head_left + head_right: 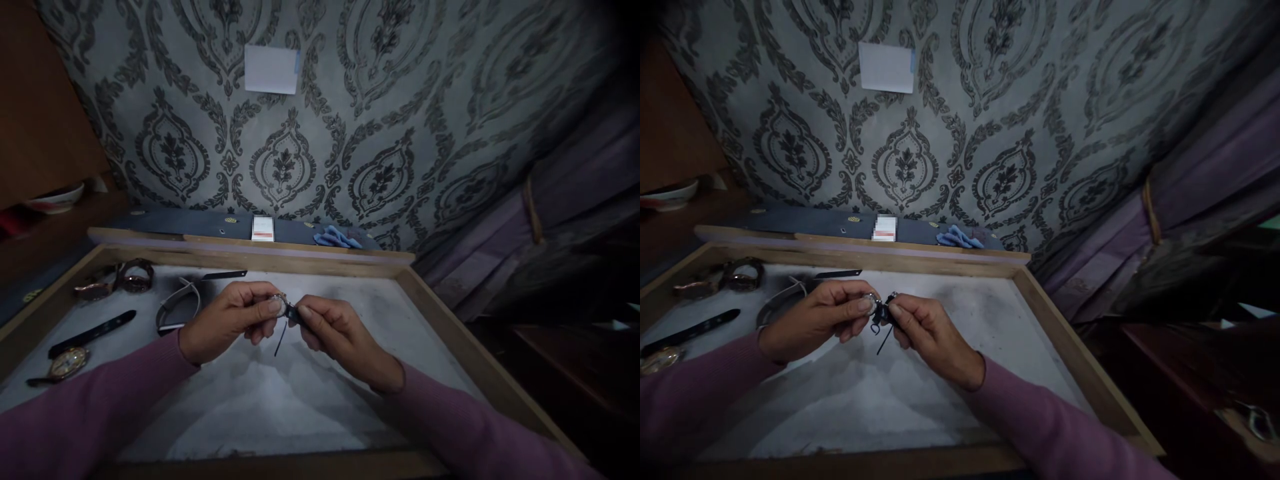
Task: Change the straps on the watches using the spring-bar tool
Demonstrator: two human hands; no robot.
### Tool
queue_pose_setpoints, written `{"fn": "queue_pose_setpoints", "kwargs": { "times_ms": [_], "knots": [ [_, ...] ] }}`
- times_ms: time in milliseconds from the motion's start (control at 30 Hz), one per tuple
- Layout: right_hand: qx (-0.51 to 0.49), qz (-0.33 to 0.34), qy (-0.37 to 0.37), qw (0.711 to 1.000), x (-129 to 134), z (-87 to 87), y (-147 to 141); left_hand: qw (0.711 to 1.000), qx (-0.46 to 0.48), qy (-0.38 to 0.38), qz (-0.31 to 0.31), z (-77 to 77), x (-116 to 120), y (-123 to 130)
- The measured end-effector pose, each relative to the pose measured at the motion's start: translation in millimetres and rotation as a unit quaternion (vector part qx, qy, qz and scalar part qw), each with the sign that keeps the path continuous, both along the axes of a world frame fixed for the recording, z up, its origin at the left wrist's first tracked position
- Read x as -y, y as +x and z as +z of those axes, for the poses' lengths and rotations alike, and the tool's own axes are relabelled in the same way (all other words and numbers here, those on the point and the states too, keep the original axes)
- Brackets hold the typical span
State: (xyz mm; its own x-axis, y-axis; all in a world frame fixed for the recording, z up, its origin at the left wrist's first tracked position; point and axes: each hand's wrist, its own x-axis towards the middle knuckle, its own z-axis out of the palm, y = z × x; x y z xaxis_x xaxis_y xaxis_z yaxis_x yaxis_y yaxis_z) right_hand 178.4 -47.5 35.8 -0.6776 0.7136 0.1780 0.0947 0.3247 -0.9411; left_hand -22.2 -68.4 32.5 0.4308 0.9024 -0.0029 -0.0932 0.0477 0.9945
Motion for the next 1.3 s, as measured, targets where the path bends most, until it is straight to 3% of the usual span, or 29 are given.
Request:
{"fn": "queue_pose_setpoints", "kwargs": {
  "times_ms": [800, 1100, 1200, 1300],
  "knots": [
    [0.015, 0.012, 0.016, 1.000, -1, 1.1, 1, 0.999, -0.034, 0.026, -0.007, 6.0, 0, -1],
    [0.047, 0.009, 0.081, 0.996, -3, -2.5, 3, 0.997, -0.063, 0.035, -0.022, 5.8, -2, -3],
    [0.040, 0.022, 0.043, 0.998, -4, -3.0, 3, 0.991, -0.114, 0.060, -0.033, 11.2, -2, -5],
    [0.012, 0.055, -0.058, 0.997, -6, -4.3, 2, 0.983, -0.153, 0.091, -0.037, 17.0, 0, -6]
  ]
}}
